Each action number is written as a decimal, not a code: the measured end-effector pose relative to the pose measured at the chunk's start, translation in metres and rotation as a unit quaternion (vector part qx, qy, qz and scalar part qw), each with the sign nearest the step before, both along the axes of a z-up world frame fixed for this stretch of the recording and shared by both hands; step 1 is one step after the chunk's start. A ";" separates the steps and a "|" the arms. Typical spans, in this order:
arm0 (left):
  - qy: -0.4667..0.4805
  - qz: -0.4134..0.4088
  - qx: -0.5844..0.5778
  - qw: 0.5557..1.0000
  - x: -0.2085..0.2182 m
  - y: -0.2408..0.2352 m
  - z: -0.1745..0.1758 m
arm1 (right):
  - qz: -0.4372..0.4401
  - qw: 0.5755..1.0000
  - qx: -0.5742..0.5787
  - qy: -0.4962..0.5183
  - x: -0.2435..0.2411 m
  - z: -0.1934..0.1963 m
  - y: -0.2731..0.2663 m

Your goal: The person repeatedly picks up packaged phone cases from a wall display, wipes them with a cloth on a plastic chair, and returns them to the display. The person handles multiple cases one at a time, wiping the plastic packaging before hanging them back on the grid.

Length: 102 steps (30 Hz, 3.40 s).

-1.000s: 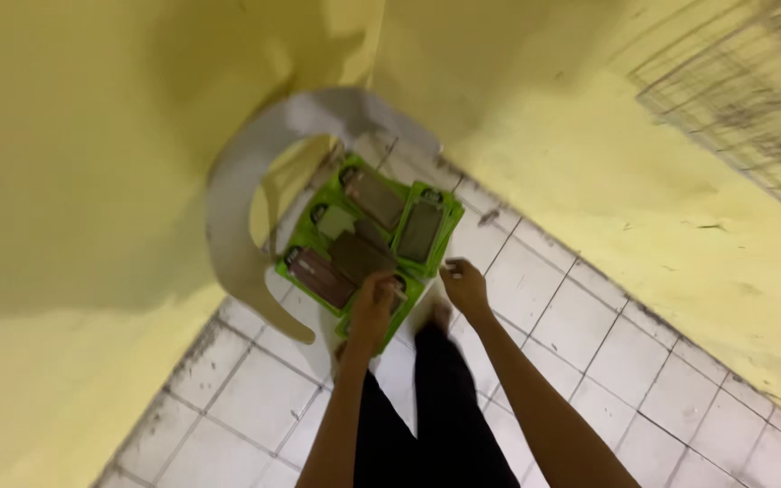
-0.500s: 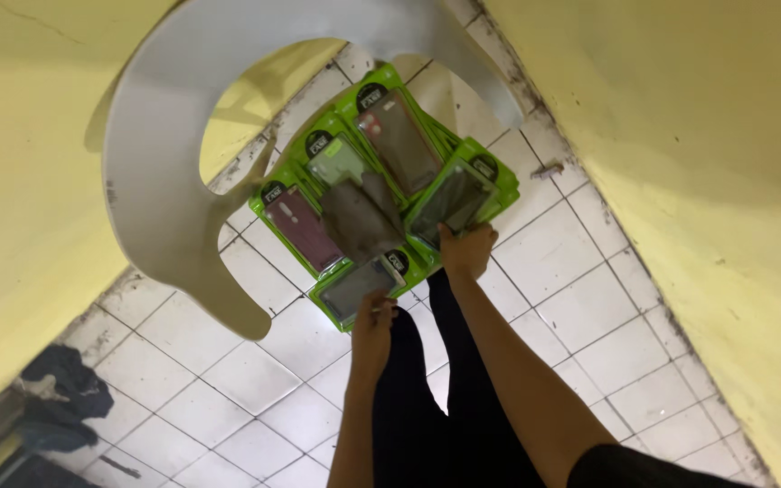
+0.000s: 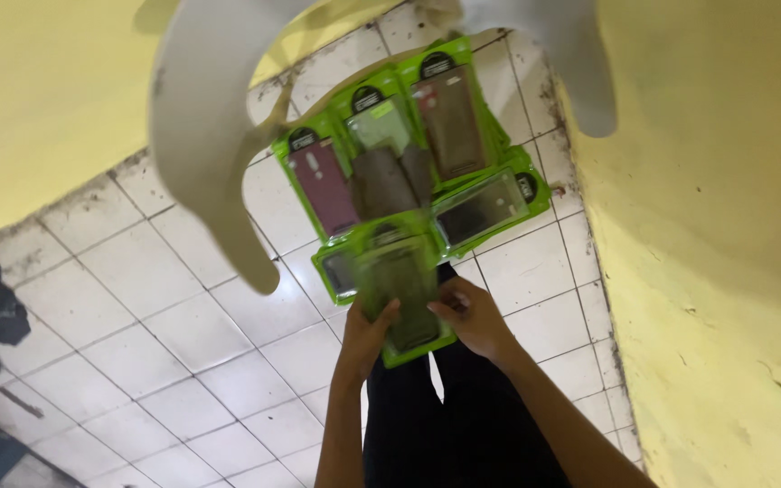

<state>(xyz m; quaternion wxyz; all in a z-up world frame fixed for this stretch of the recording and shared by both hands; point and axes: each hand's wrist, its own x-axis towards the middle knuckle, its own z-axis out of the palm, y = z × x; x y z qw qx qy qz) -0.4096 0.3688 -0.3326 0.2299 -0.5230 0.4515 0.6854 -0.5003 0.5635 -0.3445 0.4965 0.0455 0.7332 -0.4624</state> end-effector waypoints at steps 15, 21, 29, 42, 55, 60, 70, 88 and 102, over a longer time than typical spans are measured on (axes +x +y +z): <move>0.011 0.251 0.044 0.967 0.165 -0.003 0.022 | 0.322 0.754 0.156 0.550 -0.056 -0.111 -0.088; 0.086 0.310 0.127 0.938 0.149 -0.011 0.071 | 0.099 0.828 0.053 0.549 -0.049 0.039 -0.082; 0.308 0.303 0.217 0.875 0.108 -0.029 0.188 | 0.187 0.836 -0.163 0.490 0.056 0.312 -0.115; 0.467 0.349 0.228 0.780 0.090 -0.118 0.370 | 0.357 0.624 -0.122 0.685 0.117 0.387 -0.164; 0.475 0.179 -0.002 0.862 0.088 -0.085 0.372 | 0.154 0.635 -0.212 0.727 0.083 0.455 -0.191; 0.493 0.408 0.071 0.766 0.099 -0.119 0.387 | 0.317 0.619 -0.129 0.707 0.127 0.429 -0.189; 0.423 0.262 -0.197 0.845 0.089 -0.117 0.391 | -0.041 0.933 -0.118 0.338 0.073 0.349 -0.136; 0.689 0.220 0.281 0.630 0.131 -0.115 0.424 | 0.386 0.577 -0.172 0.699 0.184 0.485 -0.180; 0.524 0.343 0.219 0.748 0.107 -0.063 0.371 | 0.306 0.664 -0.093 0.675 0.116 0.495 -0.204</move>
